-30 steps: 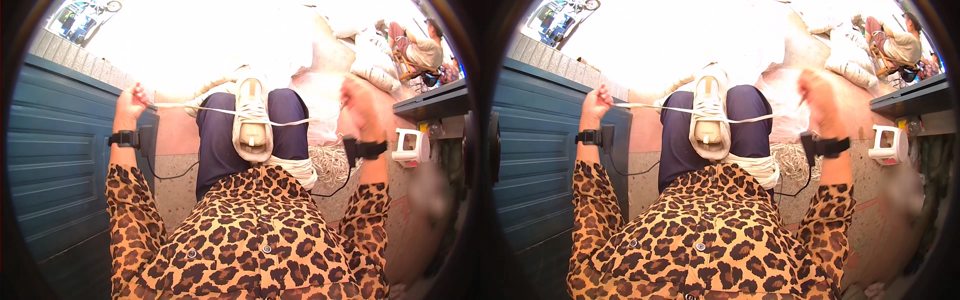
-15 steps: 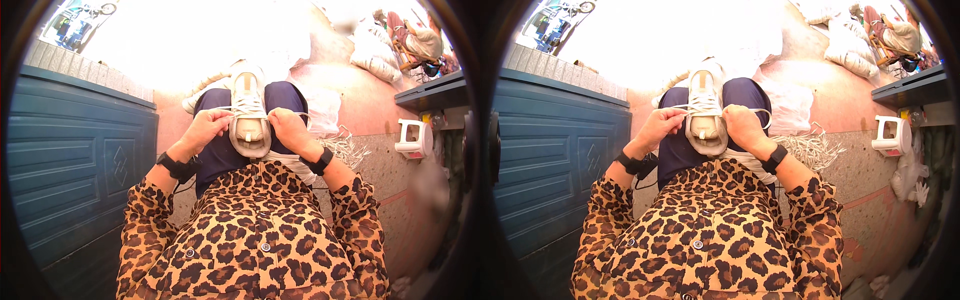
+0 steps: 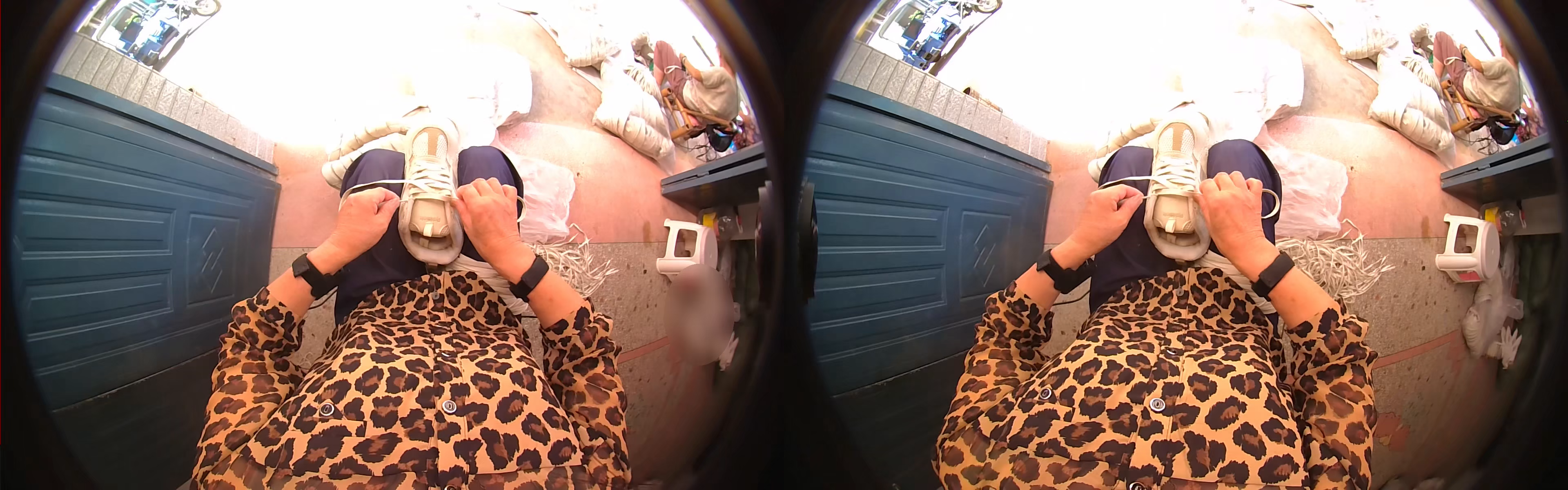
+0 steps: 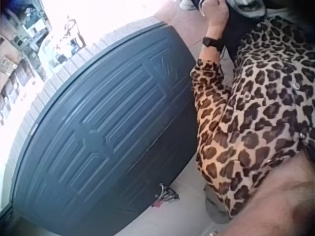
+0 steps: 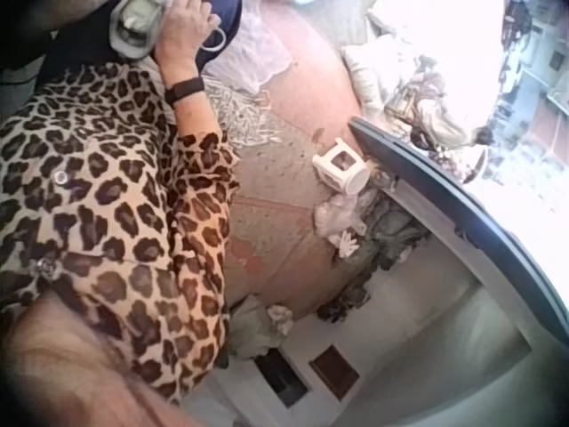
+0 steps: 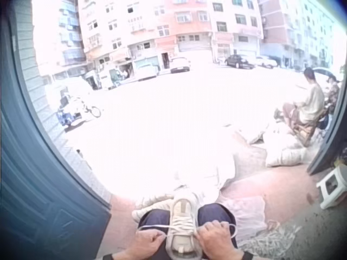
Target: Lacing a pair of white athletic shoes.
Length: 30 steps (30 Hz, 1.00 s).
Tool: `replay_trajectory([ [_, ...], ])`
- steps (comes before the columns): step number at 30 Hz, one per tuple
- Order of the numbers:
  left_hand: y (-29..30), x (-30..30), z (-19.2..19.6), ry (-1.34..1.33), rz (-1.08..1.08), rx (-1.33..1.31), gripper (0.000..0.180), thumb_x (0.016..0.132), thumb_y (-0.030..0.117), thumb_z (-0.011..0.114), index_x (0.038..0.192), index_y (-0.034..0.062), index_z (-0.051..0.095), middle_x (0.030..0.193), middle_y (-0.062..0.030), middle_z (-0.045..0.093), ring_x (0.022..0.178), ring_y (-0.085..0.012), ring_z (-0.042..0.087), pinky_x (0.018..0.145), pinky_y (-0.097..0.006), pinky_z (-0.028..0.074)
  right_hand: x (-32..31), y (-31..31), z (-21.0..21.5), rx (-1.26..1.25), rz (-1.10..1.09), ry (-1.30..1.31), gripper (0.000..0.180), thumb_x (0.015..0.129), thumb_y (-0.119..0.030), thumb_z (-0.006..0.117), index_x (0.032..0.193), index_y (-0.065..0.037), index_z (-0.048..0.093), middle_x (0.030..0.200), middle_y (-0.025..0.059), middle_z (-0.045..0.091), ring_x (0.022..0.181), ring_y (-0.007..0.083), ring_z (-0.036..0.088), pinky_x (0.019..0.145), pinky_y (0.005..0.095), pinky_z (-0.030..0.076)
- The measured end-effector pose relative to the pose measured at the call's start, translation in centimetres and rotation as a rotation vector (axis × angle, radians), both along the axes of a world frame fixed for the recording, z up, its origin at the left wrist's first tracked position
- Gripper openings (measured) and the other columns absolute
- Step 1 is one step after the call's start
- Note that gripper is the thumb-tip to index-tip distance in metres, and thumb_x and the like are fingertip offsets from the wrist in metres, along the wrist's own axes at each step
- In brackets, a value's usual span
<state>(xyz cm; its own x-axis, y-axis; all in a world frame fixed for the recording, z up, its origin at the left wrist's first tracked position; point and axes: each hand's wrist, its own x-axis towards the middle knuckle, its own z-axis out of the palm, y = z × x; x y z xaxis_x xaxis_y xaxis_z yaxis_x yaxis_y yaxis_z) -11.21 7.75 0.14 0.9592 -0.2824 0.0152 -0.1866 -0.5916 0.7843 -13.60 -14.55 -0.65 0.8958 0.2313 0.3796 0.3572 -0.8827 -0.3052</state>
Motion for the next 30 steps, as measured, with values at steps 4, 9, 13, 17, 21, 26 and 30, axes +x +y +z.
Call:
replay_trajectory([
  [4,-0.4,0.3,1.3,-0.250,-0.107,0.310,0.012,0.081,0.014,0.057,0.076,0.0036,0.062,0.073,-0.0114,0.062,0.067,-0.0269,0.059,0.059,-0.034,0.043,0.0,0.0,-0.2,0.010,-0.007,0.001,0.011,0.078,-0.023,0.062,0.076,-0.012,0.060,0.076,0.0008,0.054,0.079,0.0181,0.050,0.075,0.0342,0.032],
  [9,-1.1,0.3,1.3,-0.397,-0.184,0.483,0.011,0.079,0.016,0.057,0.071,0.0080,0.060,0.070,-0.0083,0.061,0.067,-0.0280,0.059,0.060,-0.039,0.040,0.0,0.1,-0.2,0.015,-0.011,0.017,0.012,0.078,-0.022,0.062,0.072,-0.012,0.061,0.074,0.0011,0.055,0.078,0.0182,0.050,0.074,0.0344,0.032],
  [13,-2.2,0.0,1.1,-0.480,-0.133,0.478,0.011,0.078,0.019,0.060,0.077,0.0082,0.062,0.071,-0.0062,0.062,0.070,-0.0244,0.057,0.066,-0.037,0.038,0.0,-0.1,-0.3,0.012,-0.003,0.032,0.015,0.078,-0.024,0.062,0.072,-0.011,0.061,0.072,0.0016,0.055,0.077,0.0182,0.050,0.073,0.0349,0.032],
  [17,-2.1,-1.2,2.8,-0.560,-0.023,0.579,0.015,0.075,0.021,0.064,0.081,0.0074,0.064,0.073,-0.0030,0.062,0.079,-0.0204,0.052,0.073,-0.036,0.036,-0.9,-0.1,0.5,0.019,-0.005,0.060,0.020,0.078,-0.029,0.062,0.074,-0.010,0.063,0.072,0.0024,0.054,0.077,0.0189,0.050,0.073,0.0359,0.033],
  [21,-3.0,-2.5,2.8,-0.630,-0.028,0.583,0.012,0.076,0.018,0.065,0.080,0.0067,0.066,0.075,-0.0052,0.062,0.079,-0.0220,0.052,0.071,-0.037,0.038,-1.0,0.1,1.6,-0.078,0.009,0.046,0.021,0.079,-0.028,0.061,0.081,-0.008,0.066,0.076,0.0055,0.057,0.078,0.0209,0.051,0.073,0.0351,0.034],
  [26,-1.5,-1.3,1.0,-0.284,0.032,0.199,0.011,0.076,0.014,0.063,0.081,0.0044,0.065,0.078,-0.0093,0.064,0.078,-0.0265,0.054,0.068,-0.036,0.044,-0.5,-1.9,0.0,0.219,0.021,0.260,0.021,0.084,-0.025,0.054,0.083,-0.008,0.065,0.083,0.0078,0.059,0.086,0.0254,0.053,0.075,0.0387,0.038],
  [30,-2.9,-1.1,1.7,-0.433,0.020,0.277,0.010,0.074,0.019,0.064,0.079,0.0103,0.067,0.082,-0.0036,0.062,0.088,-0.0231,0.050,0.077,-0.037,0.039,-0.3,-1.8,-0.1,0.475,0.053,0.344,0.017,0.082,-0.019,0.058,0.084,-0.004,0.063,0.075,0.0117,0.060,0.076,0.0282,0.057,0.069,0.0385,0.042],
])
